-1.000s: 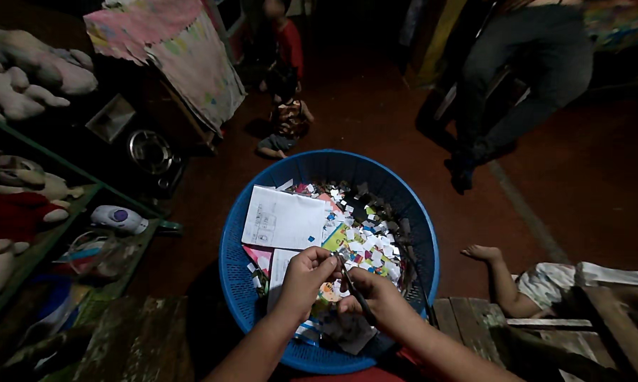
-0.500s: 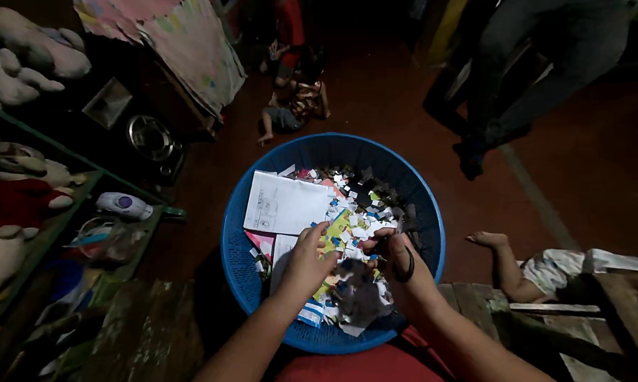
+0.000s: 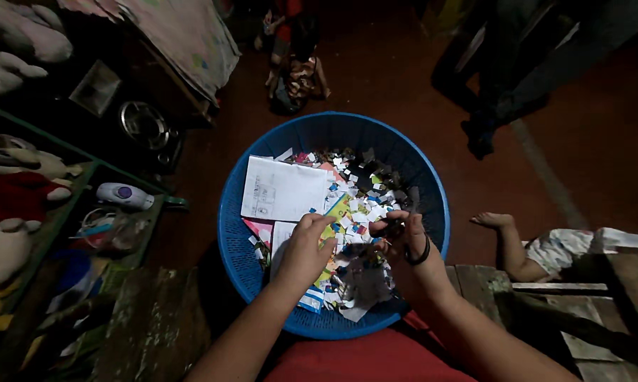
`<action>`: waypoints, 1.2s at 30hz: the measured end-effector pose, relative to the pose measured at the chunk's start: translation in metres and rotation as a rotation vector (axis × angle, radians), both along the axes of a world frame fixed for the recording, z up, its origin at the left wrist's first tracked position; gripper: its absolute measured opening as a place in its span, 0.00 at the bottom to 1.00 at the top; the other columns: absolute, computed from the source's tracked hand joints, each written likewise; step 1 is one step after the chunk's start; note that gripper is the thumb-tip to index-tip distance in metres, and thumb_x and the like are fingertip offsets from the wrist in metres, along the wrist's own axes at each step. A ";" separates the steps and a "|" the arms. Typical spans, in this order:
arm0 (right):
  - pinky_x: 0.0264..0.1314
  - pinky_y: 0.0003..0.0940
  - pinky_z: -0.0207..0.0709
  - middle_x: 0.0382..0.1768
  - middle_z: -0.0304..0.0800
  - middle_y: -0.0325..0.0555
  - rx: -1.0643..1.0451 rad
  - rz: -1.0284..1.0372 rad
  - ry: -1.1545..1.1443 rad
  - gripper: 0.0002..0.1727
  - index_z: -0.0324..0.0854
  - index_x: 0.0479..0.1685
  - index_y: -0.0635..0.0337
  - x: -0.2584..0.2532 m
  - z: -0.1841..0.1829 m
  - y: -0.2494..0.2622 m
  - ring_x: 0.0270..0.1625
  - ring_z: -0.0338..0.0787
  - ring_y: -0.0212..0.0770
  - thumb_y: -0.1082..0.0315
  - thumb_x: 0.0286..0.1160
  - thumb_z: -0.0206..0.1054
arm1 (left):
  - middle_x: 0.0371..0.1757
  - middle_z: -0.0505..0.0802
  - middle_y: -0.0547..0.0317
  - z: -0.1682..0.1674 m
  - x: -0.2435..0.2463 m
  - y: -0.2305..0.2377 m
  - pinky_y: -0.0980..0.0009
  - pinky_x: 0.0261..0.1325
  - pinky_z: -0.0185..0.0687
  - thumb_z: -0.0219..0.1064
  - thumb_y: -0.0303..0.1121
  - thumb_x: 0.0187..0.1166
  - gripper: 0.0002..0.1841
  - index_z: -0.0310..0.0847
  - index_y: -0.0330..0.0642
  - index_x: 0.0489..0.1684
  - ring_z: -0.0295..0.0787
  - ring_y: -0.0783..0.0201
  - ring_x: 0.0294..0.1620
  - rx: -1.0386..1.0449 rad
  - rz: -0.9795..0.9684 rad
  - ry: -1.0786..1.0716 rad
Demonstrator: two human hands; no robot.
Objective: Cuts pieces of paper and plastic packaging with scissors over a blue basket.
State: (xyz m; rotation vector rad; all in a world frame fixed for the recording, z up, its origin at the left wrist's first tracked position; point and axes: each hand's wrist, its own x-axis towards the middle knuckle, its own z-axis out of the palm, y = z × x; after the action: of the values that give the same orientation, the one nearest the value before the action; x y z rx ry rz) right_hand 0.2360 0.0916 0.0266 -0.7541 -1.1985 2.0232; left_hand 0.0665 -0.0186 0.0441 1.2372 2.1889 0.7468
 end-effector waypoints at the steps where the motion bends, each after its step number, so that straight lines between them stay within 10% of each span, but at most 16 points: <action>1: 0.48 0.26 0.84 0.46 0.92 0.41 -0.004 -0.005 0.003 0.25 0.66 0.63 0.56 0.000 0.000 0.001 0.49 0.91 0.33 0.46 0.94 0.37 | 0.70 0.84 0.44 0.003 0.000 -0.001 0.58 0.69 0.81 0.68 0.38 0.83 0.20 0.84 0.44 0.70 0.85 0.52 0.66 -0.048 -0.027 0.004; 8: 0.49 0.26 0.83 0.45 0.91 0.41 -0.020 0.037 0.000 0.23 0.65 0.64 0.55 0.002 0.005 0.002 0.49 0.91 0.33 0.47 0.94 0.38 | 0.62 0.89 0.40 0.016 -0.014 -0.031 0.41 0.69 0.78 0.78 0.39 0.73 0.21 0.87 0.40 0.63 0.85 0.43 0.65 -0.445 -0.523 -0.015; 19: 0.50 0.28 0.83 0.44 0.90 0.40 -0.030 0.074 -0.001 0.25 0.67 0.62 0.55 0.001 0.001 0.003 0.47 0.90 0.33 0.45 0.93 0.38 | 0.58 0.93 0.47 0.010 -0.016 -0.056 0.44 0.70 0.78 0.68 0.35 0.84 0.15 0.88 0.44 0.65 0.90 0.48 0.61 -0.642 -0.534 -0.060; 23: 0.49 0.27 0.82 0.44 0.91 0.41 -0.033 0.070 0.002 0.24 0.67 0.62 0.56 0.001 0.001 0.004 0.47 0.90 0.33 0.46 0.93 0.40 | 0.55 0.94 0.46 0.014 -0.020 -0.054 0.46 0.69 0.80 0.64 0.35 0.86 0.15 0.89 0.41 0.63 0.91 0.50 0.57 -0.392 -0.402 -0.091; 28: 0.43 0.24 0.83 0.42 0.90 0.41 0.024 0.081 -0.055 0.14 0.69 0.59 0.60 -0.004 0.009 0.000 0.41 0.89 0.30 0.67 0.82 0.63 | 0.41 0.92 0.65 0.045 -0.013 -0.010 0.78 0.41 0.83 0.66 0.29 0.82 0.13 0.83 0.39 0.62 0.86 0.76 0.35 0.046 -0.023 -0.595; 36: 0.39 0.20 0.83 0.37 0.87 0.37 0.056 0.004 0.008 0.16 0.73 0.52 0.58 -0.003 0.009 0.000 0.36 0.87 0.27 0.76 0.68 0.72 | 0.36 0.91 0.63 0.022 0.010 0.027 0.80 0.33 0.80 0.60 0.29 0.88 0.07 0.79 0.37 0.55 0.85 0.76 0.29 0.148 0.076 -0.904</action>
State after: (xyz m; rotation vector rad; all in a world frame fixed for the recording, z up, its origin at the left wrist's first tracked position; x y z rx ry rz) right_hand 0.2332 0.0913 0.0361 -0.7161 -1.2476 1.9852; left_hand 0.0761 0.0085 0.0657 0.6590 1.4462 1.2193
